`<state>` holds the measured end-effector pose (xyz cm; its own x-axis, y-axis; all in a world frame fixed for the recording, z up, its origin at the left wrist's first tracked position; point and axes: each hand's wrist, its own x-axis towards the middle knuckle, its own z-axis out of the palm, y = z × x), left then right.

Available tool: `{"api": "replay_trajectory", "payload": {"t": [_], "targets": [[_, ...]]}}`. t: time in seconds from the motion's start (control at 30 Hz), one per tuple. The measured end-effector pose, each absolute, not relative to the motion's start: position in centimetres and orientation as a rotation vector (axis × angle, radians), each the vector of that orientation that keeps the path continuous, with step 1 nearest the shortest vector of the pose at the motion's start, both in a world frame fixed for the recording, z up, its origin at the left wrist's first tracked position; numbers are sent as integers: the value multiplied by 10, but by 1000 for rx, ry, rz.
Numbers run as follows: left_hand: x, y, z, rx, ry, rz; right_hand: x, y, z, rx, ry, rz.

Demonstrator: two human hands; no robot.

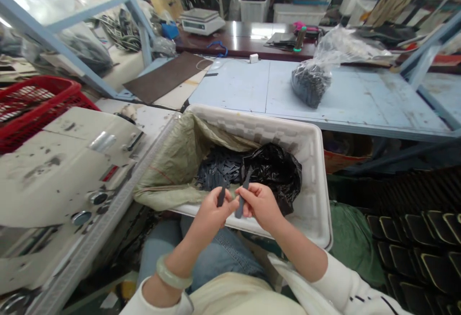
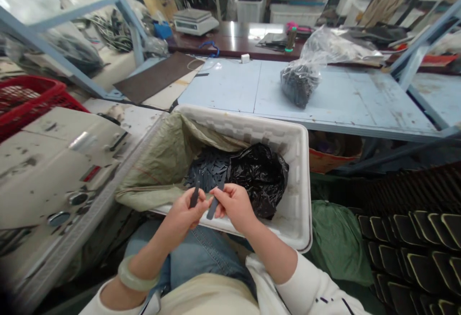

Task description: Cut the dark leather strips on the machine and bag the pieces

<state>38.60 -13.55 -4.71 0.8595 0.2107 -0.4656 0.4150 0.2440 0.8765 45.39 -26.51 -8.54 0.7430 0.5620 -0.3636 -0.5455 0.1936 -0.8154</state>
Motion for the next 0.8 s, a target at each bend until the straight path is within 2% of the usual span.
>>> {"api": "replay_trajectory", "payload": {"t": [0.13, 0.33, 0.43, 0.67, 0.8], "targets": [[360, -135, -53, 1401, 651, -207, 433, -241, -88, -1049, 69, 768], [321, -113, -69, 866, 808, -252, 410, -220, -96, -726, 15, 1100], [306, -109, -67, 709, 801, -257, 405, -211, -100, -780, -55, 1143], [272, -104, -54, 1052, 840, 27, 393, -187, -92, -978, -171, 1235], [240, -95, -45, 999, 791, 57, 370, -176, -79, -926, -177, 1299]]}}
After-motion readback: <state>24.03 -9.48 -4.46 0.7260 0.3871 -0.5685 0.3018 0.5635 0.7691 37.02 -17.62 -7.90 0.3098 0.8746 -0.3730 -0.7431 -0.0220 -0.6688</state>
